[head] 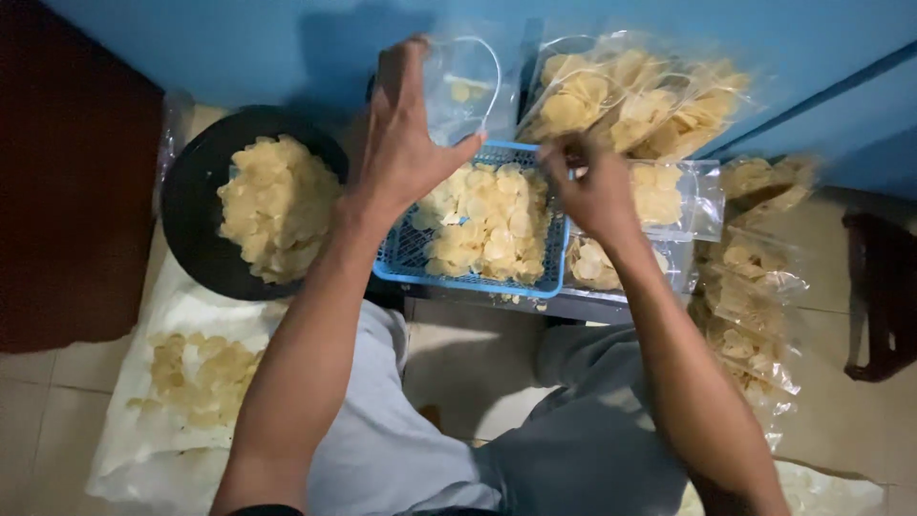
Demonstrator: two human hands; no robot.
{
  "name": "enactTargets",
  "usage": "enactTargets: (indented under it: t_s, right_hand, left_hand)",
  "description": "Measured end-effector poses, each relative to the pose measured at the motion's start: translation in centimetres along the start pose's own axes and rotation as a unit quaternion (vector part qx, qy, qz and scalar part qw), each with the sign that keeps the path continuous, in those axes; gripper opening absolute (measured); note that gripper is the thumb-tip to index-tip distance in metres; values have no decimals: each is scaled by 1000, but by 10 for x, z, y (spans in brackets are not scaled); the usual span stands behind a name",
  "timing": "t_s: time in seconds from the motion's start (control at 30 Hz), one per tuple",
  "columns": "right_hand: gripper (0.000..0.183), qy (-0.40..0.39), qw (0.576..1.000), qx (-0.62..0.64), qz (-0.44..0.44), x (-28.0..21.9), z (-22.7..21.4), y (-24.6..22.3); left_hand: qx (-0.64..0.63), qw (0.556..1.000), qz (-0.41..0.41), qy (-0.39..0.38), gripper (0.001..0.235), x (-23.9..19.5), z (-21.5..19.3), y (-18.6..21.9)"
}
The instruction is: The person sits on the floor and packs yellow chips from a blue basket into clear plastic bags. They use both hands to scoop the chips and place them into the bags, which are arranged on the floor nearby.
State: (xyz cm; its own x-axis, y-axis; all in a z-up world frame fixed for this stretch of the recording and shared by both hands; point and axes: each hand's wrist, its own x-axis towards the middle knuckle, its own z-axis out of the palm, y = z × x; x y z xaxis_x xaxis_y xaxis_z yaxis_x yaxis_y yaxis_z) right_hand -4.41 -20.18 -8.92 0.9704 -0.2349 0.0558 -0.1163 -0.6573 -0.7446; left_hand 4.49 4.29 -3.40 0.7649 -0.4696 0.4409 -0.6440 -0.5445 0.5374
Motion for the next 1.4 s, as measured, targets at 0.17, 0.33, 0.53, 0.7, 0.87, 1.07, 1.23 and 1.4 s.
enactTargets:
  t_s: [0.17, 0.33, 0.53, 0.7, 0.87, 1.07, 1.23, 1.4]
  right_hand:
    - [115, -250, 920, -292, 74, -2, 90, 73]
    - [148, -193, 917, -343, 69, -6, 140, 94]
    - [85, -314, 891, -310, 110, -13, 145, 62]
    - [37, -314, 902, -293, 46, 8, 132, 81]
    - [32, -315, 935, -159, 33, 27, 77, 98]
    - [41, -294, 938, -182, -29, 50, 67, 130]
    - [28, -228, 926, -301, -7, 58, 89, 191]
    - [70, -309, 904, -293, -36, 23, 125, 185]
  left_hand:
    - [-8, 1000, -18, 12, 98, -10, 3, -2]
    - [-4, 1000, -21, 10, 107, -10, 14, -4]
    - [-23, 994, -51, -89, 127, -10, 13, -3]
    - [-39, 987, -15, -158, 113, -13, 14, -16]
    - [-88, 970, -39, -225, 101, -21, 25, -36]
    - [-89, 957, -59, -270, 93, -20, 22, -46]
    - [-85, 946, -69, -306, 93, -23, 16, -36]
    - [-80, 942, -65, -321, 97, -23, 22, -35]
